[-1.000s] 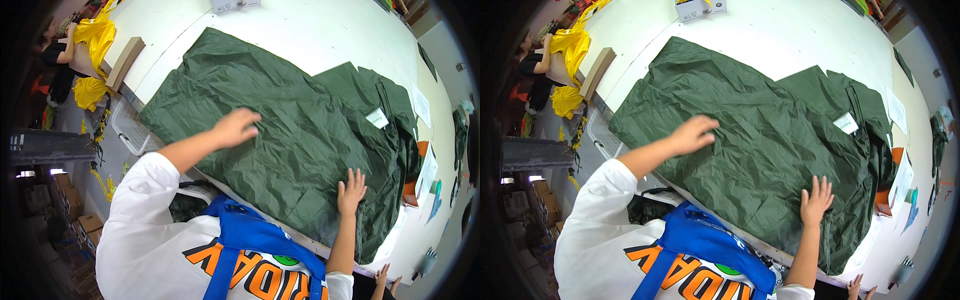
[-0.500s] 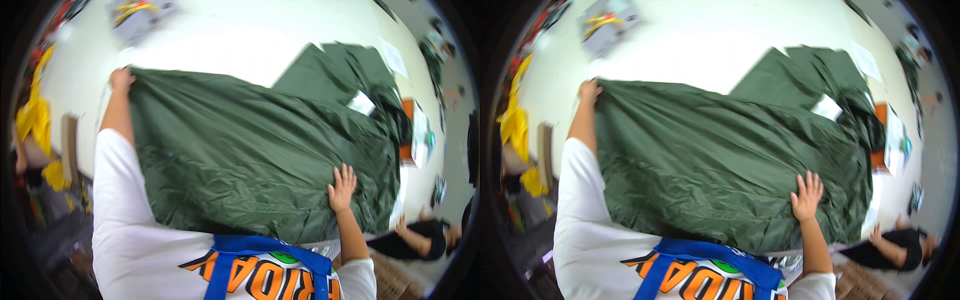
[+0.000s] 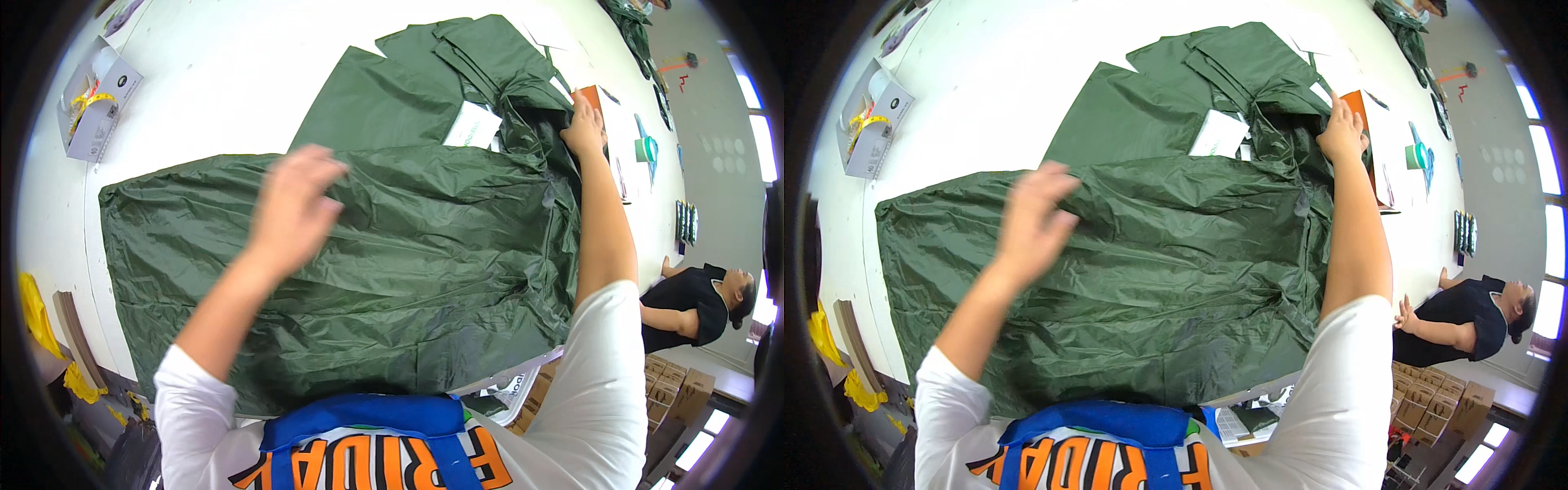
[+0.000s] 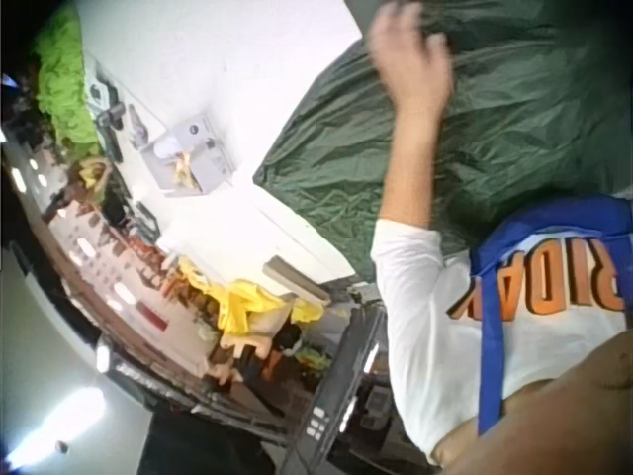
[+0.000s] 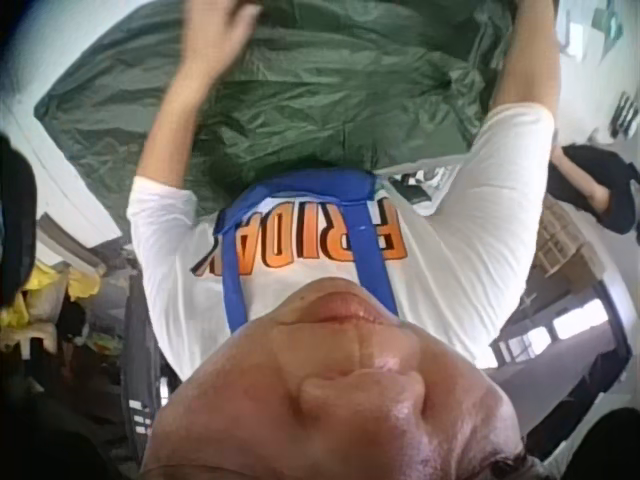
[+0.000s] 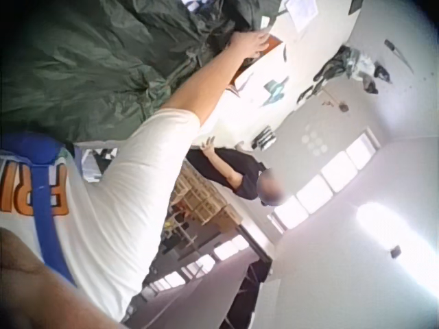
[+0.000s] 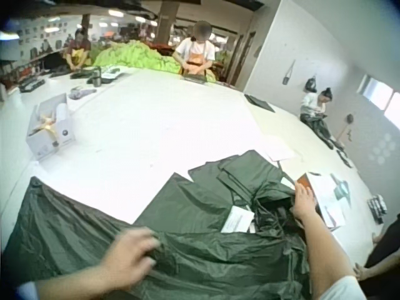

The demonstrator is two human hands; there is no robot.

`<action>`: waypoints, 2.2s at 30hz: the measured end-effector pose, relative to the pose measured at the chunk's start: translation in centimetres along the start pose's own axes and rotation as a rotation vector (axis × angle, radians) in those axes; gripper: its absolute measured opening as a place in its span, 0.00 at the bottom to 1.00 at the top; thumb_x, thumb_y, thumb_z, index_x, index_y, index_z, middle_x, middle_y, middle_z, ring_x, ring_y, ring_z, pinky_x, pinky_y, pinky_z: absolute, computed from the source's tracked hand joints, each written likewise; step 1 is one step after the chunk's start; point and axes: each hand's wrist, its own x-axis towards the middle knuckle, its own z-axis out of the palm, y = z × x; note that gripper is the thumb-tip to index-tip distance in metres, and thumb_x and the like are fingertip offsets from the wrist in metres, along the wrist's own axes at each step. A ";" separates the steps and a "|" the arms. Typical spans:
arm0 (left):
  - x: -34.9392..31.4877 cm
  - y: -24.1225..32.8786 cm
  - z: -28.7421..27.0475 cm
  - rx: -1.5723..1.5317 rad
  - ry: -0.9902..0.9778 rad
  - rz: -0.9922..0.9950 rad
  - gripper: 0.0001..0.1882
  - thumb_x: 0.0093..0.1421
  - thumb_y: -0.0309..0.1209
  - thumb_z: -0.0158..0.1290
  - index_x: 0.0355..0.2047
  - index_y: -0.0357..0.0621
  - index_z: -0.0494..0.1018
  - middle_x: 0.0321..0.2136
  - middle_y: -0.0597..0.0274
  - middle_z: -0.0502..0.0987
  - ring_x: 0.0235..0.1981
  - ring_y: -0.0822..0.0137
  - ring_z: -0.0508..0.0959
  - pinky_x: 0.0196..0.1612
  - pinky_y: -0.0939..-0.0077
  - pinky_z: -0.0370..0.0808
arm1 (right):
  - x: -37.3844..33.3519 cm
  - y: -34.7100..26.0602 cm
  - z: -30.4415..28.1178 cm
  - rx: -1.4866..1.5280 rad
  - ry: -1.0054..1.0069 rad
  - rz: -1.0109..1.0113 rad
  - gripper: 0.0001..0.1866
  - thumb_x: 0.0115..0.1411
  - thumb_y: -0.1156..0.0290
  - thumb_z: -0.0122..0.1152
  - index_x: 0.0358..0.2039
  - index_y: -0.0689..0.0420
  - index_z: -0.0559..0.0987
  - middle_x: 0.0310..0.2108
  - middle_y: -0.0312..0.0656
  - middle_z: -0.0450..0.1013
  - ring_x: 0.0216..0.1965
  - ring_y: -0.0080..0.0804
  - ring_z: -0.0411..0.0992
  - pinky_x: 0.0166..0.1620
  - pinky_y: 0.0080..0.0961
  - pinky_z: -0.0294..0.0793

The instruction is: The person folds a green jacket on a white table. They smooth the fabric, fold the sleeves and body, and place the folded jacket into a white basket. The person repeats this process with another green jacket.

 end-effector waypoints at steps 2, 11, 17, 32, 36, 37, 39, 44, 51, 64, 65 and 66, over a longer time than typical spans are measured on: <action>1.9 5.5 5.8 -0.201 -0.143 0.108 0.29 0.51 0.28 0.58 0.55 0.50 0.65 0.57 0.53 0.64 0.58 0.49 0.64 0.60 0.58 0.61 | 2.2 1.9 1.1 -0.019 -0.151 -0.134 0.28 0.50 0.71 0.58 0.55 0.44 0.71 0.57 0.43 0.67 0.60 0.38 0.62 0.57 0.49 0.60; 6.2 11.6 17.0 0.044 -0.426 -0.079 0.34 0.57 0.45 0.55 0.63 0.65 0.57 0.65 0.50 0.50 0.65 0.41 0.49 0.65 0.43 0.47 | 0.5 11.2 -17.4 0.230 0.475 -0.122 0.17 0.56 0.67 0.48 0.47 0.46 0.74 0.37 0.52 0.75 0.39 0.51 0.74 0.44 0.40 0.70; 6.9 13.8 16.1 -0.128 -0.198 -0.097 0.30 0.56 0.39 0.56 0.59 0.50 0.62 0.58 0.52 0.60 0.59 0.51 0.60 0.60 0.54 0.60 | -11.6 19.1 -25.5 0.248 0.059 -0.198 0.17 0.56 0.77 0.41 0.45 0.60 0.72 0.36 0.45 0.73 0.39 0.31 0.71 0.47 0.25 0.67; 8.6 16.9 18.3 -1.658 -0.275 -0.971 0.30 0.60 0.26 0.53 0.60 0.47 0.53 0.46 0.56 0.69 0.42 0.61 0.73 0.45 0.63 0.74 | -19.8 10.7 -7.4 1.192 -0.236 -0.049 0.14 0.61 0.66 0.56 0.44 0.61 0.76 0.36 0.41 0.76 0.35 0.27 0.73 0.40 0.24 0.73; 9.6 18.6 19.0 -1.922 -0.398 -1.018 0.24 0.62 0.35 0.52 0.57 0.43 0.62 0.50 0.57 0.70 0.46 0.60 0.73 0.50 0.59 0.69 | -5.9 20.0 2.2 0.513 0.162 0.152 0.23 0.59 0.65 0.52 0.52 0.65 0.71 0.48 0.60 0.70 0.51 0.56 0.68 0.53 0.40 0.67; 9.8 19.8 19.7 -1.815 -0.347 -1.008 0.21 0.63 0.38 0.51 0.53 0.43 0.66 0.49 0.58 0.72 0.46 0.61 0.73 0.50 0.56 0.69 | -3.8 23.6 6.1 0.393 0.182 0.212 0.28 0.56 0.63 0.53 0.56 0.63 0.68 0.49 0.59 0.70 0.52 0.55 0.68 0.55 0.40 0.67; 10.2 20.2 20.4 -1.803 -0.212 -0.968 0.18 0.61 0.34 0.53 0.50 0.41 0.68 0.45 0.60 0.74 0.44 0.64 0.74 0.50 0.63 0.71 | -1.6 24.3 8.2 0.298 -0.045 0.322 0.38 0.51 0.59 0.57 0.61 0.61 0.60 0.51 0.59 0.69 0.53 0.54 0.68 0.55 0.40 0.67; 10.0 21.8 21.0 -1.790 0.070 -1.026 0.24 0.54 0.20 0.57 0.50 0.36 0.62 0.37 0.57 0.73 0.38 0.66 0.75 0.43 0.70 0.75 | -1.7 24.7 6.5 0.173 0.332 -0.119 0.15 0.55 0.73 0.48 0.41 0.60 0.77 0.34 0.55 0.74 0.33 0.50 0.75 0.39 0.40 0.74; 7.4 23.8 20.8 -1.412 0.189 -0.838 0.16 0.51 0.15 0.58 0.32 0.45 0.64 0.25 0.73 0.61 0.26 0.82 0.61 0.31 0.87 0.62 | -14.3 7.3 -6.7 1.637 -0.448 0.004 0.14 0.64 0.67 0.47 0.43 0.64 0.75 0.25 0.28 0.63 0.21 0.12 0.53 0.22 0.12 0.51; 3.4 26.4 16.3 -1.987 -0.015 -1.068 0.51 0.52 0.21 0.59 0.67 0.48 0.35 0.60 0.51 0.51 0.55 0.68 0.61 0.54 0.71 0.62 | -19.2 5.8 -7.6 2.168 -1.174 0.164 0.25 0.70 0.59 0.37 0.49 0.73 0.69 0.26 0.34 0.65 0.22 0.18 0.56 0.25 0.14 0.58; 3.5 26.1 15.9 -2.036 -0.044 -1.020 0.52 0.52 0.21 0.58 0.67 0.48 0.34 0.60 0.51 0.51 0.55 0.68 0.61 0.53 0.71 0.63 | -19.3 5.8 -7.6 2.167 -1.181 0.172 0.25 0.70 0.59 0.37 0.49 0.73 0.69 0.26 0.35 0.65 0.22 0.18 0.57 0.25 0.14 0.58; 3.7 26.0 15.5 -2.083 -0.072 -0.972 0.52 0.53 0.22 0.58 0.67 0.49 0.33 0.61 0.51 0.51 0.55 0.67 0.62 0.53 0.71 0.63 | -19.5 5.8 -7.4 2.167 -1.190 0.178 0.25 0.70 0.59 0.37 0.49 0.72 0.69 0.26 0.35 0.65 0.22 0.18 0.57 0.25 0.14 0.58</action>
